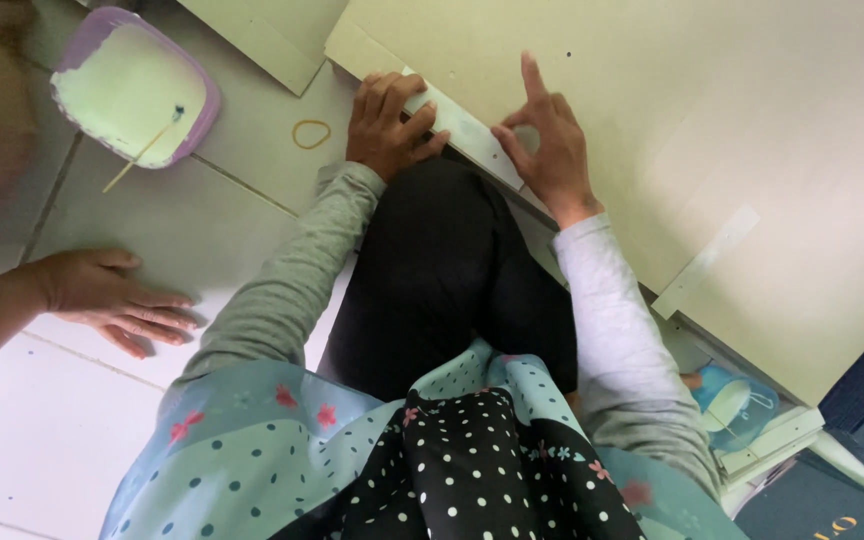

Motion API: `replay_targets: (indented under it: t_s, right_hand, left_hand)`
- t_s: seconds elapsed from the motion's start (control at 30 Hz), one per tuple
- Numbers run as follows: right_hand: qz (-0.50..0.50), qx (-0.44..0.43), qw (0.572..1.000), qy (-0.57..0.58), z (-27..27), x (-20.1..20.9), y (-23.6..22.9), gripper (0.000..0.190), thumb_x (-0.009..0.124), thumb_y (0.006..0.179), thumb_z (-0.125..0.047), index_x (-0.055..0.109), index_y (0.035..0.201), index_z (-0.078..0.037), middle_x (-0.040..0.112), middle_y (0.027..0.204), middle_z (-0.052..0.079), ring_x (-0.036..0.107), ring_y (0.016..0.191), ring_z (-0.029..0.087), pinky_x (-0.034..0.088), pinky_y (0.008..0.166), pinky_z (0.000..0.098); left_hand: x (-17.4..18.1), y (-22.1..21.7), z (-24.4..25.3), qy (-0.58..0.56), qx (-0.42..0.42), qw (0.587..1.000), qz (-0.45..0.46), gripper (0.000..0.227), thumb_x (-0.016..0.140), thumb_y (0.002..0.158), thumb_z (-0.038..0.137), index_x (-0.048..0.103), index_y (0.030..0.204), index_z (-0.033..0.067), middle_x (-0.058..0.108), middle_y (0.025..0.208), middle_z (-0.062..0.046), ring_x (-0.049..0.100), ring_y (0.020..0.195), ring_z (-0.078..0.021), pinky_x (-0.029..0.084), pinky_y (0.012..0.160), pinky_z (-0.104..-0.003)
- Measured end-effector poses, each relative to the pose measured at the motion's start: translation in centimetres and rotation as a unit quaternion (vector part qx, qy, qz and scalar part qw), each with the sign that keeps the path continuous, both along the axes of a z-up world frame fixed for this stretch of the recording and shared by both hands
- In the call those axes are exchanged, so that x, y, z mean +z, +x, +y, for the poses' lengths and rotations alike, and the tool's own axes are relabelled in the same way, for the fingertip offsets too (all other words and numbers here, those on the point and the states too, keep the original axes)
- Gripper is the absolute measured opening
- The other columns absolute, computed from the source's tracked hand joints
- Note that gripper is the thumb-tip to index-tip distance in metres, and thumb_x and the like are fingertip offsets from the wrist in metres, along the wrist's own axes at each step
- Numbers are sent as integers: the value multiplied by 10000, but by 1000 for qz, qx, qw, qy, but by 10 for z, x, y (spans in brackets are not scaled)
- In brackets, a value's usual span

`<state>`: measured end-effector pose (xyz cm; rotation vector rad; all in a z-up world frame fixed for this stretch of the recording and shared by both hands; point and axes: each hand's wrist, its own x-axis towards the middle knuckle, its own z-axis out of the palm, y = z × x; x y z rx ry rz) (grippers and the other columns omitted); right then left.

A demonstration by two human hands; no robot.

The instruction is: Applying glue to cardboard reinforcement strips and attaching them to paper bag components.

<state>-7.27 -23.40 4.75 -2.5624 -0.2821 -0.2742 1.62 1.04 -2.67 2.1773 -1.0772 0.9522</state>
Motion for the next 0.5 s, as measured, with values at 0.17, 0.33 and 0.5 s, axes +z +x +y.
replay_targets:
  t_s: [0.17, 0.33, 0.5]
  right_hand:
    - [-10, 9, 999, -41, 35, -21, 50, 992, 835, 1059, -437, 101, 1667, -161, 488, 1537, 126, 430, 1405, 316, 315, 1199, 475]
    - [125, -47, 985, -111, 25, -30, 46, 1147, 743, 1031, -720, -30, 1669, -162, 171, 1778, 108, 101, 1636, 387, 41, 1285, 638]
    - [197, -49, 976, -75, 9, -9, 28, 1180, 826, 1035, -527, -125, 1650, -196, 85, 1788, 140, 39, 1630, 432, 43, 1258, 667]
  left_hand:
    - [7, -1, -1, -9, 8, 1000, -11, 279, 679, 1004, 435, 640, 964, 162, 619, 1126, -94, 616, 1001, -287, 512, 913, -469]
    - [4, 1, 2, -11, 4, 1000, 10, 303, 773, 951, 420, 621, 953, 157, 633, 1139, -97, 613, 1016, -292, 509, 915, -480]
    - [1, -1, 1, -1, 9, 1000, -3, 314, 650, 1016, 466, 615, 941, 164, 639, 1111, -96, 620, 980, -284, 495, 926, -473]
